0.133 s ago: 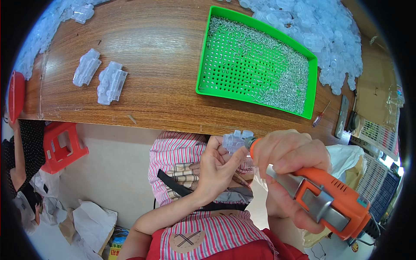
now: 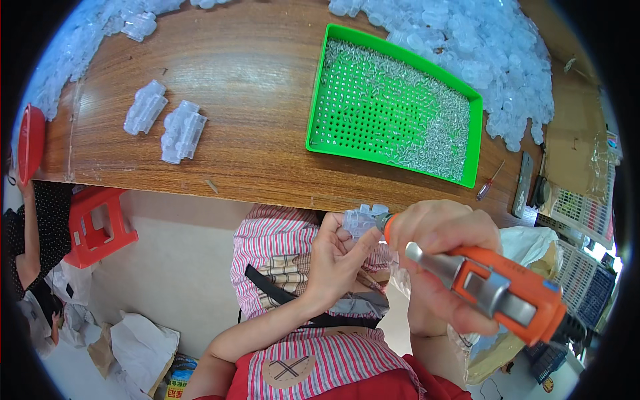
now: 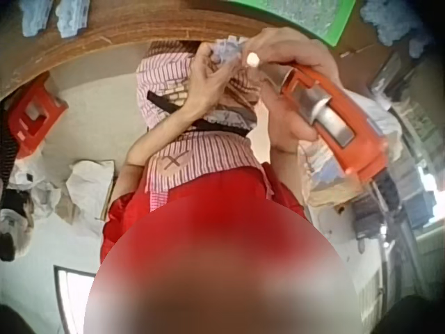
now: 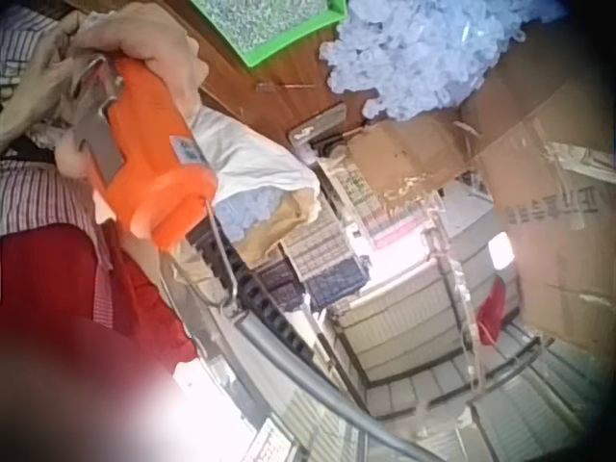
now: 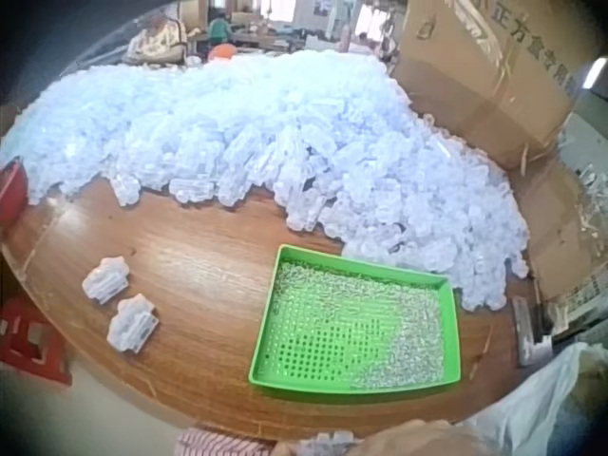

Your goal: The person picks up a plastic part and a screw, inserts the screw into the part, and drives it in with a power screwdriver. They repeat this process for several parts, occasionally reaching into a large bag to retrieve more and placing the finished pieces on the table.

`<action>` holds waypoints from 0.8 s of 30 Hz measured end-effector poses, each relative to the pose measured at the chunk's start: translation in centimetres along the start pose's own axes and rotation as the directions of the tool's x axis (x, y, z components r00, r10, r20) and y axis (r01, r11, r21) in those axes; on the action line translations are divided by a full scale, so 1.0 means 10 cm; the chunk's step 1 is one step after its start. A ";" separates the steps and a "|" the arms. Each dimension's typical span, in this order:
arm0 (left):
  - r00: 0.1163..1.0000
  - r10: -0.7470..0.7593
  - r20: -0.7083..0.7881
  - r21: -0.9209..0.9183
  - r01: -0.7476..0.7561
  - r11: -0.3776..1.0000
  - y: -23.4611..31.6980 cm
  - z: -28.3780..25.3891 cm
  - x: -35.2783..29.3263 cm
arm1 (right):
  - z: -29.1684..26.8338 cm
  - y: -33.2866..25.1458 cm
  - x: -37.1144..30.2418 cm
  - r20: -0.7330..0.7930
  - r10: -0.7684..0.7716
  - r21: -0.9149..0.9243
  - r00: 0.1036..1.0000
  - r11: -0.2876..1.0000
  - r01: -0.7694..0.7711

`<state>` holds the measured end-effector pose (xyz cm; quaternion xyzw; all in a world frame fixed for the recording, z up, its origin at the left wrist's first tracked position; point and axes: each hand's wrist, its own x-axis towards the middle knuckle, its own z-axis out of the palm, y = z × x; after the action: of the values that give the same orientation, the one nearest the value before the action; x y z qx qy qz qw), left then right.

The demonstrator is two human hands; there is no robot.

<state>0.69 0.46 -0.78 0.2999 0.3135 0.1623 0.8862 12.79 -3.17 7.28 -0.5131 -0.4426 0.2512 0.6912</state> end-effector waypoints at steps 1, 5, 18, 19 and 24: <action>1.000 -0.027 0.006 -0.049 0.027 0.998 0.00 0.00 -0.03 | 0.03 -0.04 -0.01 -0.079 0.066 -0.020 0.995 0.998 -0.067; 0.998 -0.052 -0.026 -0.015 0.052 0.999 0.01 0.02 -0.05 | 0.00 -0.21 0.12 -0.184 0.118 0.330 0.976 0.942 -0.052; 0.983 -0.184 -0.006 0.011 0.184 0.983 0.33 -0.16 -0.14 | -0.12 -0.34 0.05 -0.225 -0.034 0.152 0.974 0.986 0.070; 0.986 -0.167 -0.017 0.009 0.167 0.986 0.33 -0.14 -0.12 | -0.10 -0.34 0.04 -0.228 -0.028 0.152 0.973 0.986 0.064; 0.968 -0.249 -0.001 0.089 0.249 0.965 0.29 -0.10 -0.09 | 0.00 -0.34 0.02 -0.227 0.132 0.208 0.965 0.975 -0.084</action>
<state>-0.86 2.66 0.84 0.2979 0.3513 0.0342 0.8869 12.55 -4.23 10.53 -0.4925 -0.3003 0.2674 0.7719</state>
